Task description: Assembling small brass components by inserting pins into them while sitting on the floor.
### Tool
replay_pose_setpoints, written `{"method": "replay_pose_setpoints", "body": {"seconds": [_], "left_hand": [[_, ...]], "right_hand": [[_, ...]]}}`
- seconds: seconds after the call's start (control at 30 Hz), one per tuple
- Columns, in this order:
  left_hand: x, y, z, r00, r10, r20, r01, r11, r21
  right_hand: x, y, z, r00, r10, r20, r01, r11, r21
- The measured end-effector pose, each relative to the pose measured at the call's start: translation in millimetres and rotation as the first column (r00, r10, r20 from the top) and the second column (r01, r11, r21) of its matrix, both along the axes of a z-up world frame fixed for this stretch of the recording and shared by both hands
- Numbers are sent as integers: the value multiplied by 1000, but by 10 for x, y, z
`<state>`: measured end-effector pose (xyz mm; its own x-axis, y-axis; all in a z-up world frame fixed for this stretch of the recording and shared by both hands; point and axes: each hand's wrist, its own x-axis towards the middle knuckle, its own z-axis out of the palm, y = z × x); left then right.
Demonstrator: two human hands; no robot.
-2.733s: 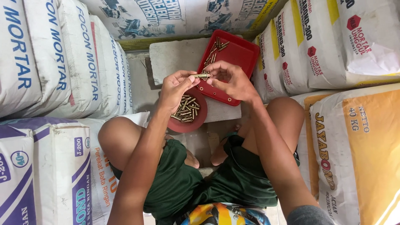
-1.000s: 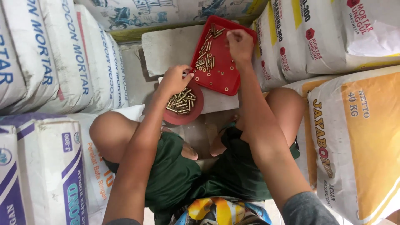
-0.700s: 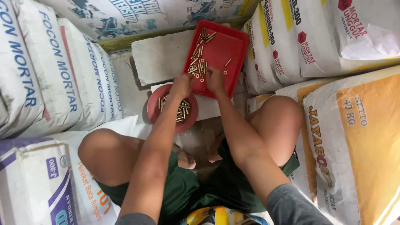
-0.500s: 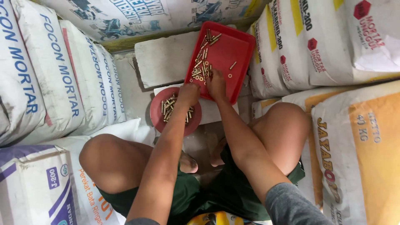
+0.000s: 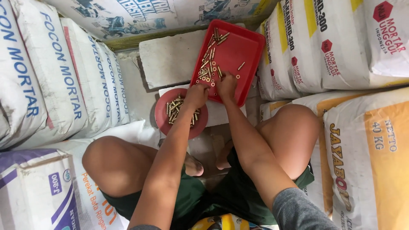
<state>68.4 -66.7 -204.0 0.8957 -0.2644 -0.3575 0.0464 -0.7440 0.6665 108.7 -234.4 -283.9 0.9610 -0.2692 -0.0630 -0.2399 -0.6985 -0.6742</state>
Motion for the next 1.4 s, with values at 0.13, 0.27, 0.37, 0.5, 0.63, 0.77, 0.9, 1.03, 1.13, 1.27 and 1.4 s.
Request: {"method": "replay_pose_setpoints", "body": {"seconds": [0.13, 0.27, 0.37, 0.5, 0.63, 0.77, 0.9, 1.03, 1.13, 1.27, 1.4], "left_hand": [[-107, 148, 408, 996, 84, 7, -83, 992, -92], [-193, 343, 980, 992, 127, 23, -121, 978, -167], [-261, 499, 1418, 988, 144, 58, -128, 968, -216], [-309, 695, 2133, 964, 218, 150, -135, 892, -431], [-377, 803, 2255, 949, 303, 86, -172, 728, -664], [-490, 769, 2166, 926, 374, 54, -201, 610, -767], [-529, 588, 2004, 905, 423, 33, -247, 589, -770], [-380, 627, 1810, 866, 496, -67, -302, 410, -861], [-319, 629, 1733, 866, 480, -144, -337, 346, -876], [-296, 588, 1495, 913, 385, -134, -343, 549, -762], [-300, 679, 1387, 954, 299, 19, -249, 828, -502]], "right_hand": [[-142, -14, 109, 987, -120, -110, 140, 971, 193], [-149, 78, 633, 967, -221, -131, 255, 774, 579], [-102, 269, 1367, 994, -105, -19, 85, 669, 738], [21, 510, 2312, 946, 266, 184, -308, 570, 762], [-251, 645, 3076, 843, 471, 262, -504, 518, 691], [-436, 613, 3064, 806, 524, 277, -573, 571, 588], [-608, 583, 2830, 898, 350, 267, -440, 697, 567], [-498, 627, 2910, 861, 400, 315, -506, 603, 616], [-276, 574, 2606, 909, 325, 261, -411, 592, 693], [86, 244, 1197, 962, 248, 117, -273, 910, 313], [-163, 89, 478, 969, 212, -127, -218, 975, -35]]}}
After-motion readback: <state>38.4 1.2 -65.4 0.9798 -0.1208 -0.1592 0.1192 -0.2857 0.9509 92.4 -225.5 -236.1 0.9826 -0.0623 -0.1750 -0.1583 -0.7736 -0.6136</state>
